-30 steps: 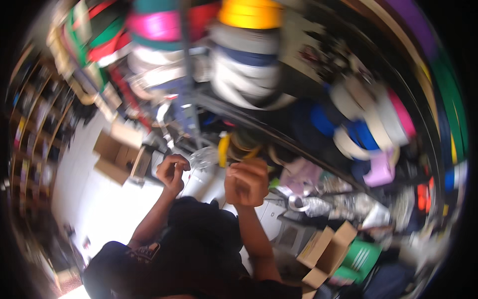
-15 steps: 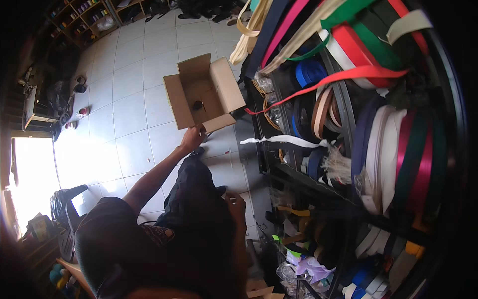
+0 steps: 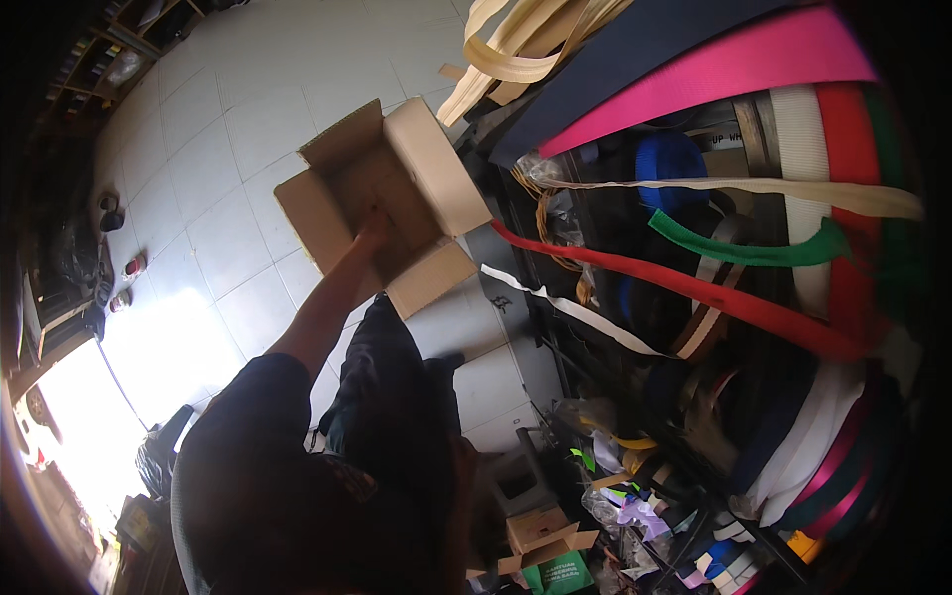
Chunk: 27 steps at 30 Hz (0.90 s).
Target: The person organizes rolls of colorful ribbons on a metal storage shelf, moving some rolls from a cardboard box onto the shelf and rearranging existing rolls on the rack.
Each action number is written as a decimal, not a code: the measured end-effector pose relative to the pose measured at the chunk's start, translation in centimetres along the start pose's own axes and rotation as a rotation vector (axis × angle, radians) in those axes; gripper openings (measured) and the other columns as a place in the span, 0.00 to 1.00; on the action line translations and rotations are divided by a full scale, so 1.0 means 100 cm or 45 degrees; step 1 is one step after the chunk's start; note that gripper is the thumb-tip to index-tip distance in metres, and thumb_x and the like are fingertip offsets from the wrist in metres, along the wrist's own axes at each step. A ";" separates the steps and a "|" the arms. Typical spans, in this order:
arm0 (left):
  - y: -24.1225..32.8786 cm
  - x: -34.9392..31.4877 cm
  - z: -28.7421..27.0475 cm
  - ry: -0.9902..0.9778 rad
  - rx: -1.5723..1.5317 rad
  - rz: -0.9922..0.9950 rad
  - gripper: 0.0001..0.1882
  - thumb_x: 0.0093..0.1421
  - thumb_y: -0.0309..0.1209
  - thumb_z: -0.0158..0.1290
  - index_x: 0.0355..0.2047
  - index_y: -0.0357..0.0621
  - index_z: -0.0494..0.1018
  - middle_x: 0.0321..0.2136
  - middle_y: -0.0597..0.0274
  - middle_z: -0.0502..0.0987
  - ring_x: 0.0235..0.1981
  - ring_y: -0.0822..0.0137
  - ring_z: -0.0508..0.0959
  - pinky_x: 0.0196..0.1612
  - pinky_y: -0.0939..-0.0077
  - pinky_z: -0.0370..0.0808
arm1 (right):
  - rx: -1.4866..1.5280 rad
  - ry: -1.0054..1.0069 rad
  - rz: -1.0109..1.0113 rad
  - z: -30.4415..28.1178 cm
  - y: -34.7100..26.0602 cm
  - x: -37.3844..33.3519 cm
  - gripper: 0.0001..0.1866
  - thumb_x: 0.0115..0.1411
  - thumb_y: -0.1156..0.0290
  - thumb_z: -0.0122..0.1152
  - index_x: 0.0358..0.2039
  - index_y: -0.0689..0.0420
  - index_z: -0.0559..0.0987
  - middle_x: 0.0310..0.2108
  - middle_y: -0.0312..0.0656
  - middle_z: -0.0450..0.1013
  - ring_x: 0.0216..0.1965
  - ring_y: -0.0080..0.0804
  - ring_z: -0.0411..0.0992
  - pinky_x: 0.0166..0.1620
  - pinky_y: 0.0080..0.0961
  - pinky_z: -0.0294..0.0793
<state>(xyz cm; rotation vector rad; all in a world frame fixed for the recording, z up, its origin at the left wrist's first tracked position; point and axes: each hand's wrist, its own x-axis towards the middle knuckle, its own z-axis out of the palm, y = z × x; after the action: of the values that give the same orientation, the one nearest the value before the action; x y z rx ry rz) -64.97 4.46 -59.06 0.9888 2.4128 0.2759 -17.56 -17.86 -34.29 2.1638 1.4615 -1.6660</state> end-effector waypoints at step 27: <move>0.099 -0.123 -0.209 0.211 -1.121 0.245 0.30 0.50 0.24 0.62 0.54 0.34 0.68 0.48 0.43 0.77 0.51 0.56 0.78 0.52 0.67 0.75 | 0.173 0.086 -0.039 0.023 -0.039 -0.056 0.21 0.64 0.60 0.53 0.45 0.66 0.80 0.42 0.54 0.79 0.45 0.43 0.76 0.51 0.37 0.72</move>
<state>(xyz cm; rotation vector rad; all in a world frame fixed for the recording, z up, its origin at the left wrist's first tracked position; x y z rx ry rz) -62.74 3.04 -32.95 0.7736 1.9626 1.3833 -21.77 -20.49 -29.06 2.2990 1.4451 -1.7683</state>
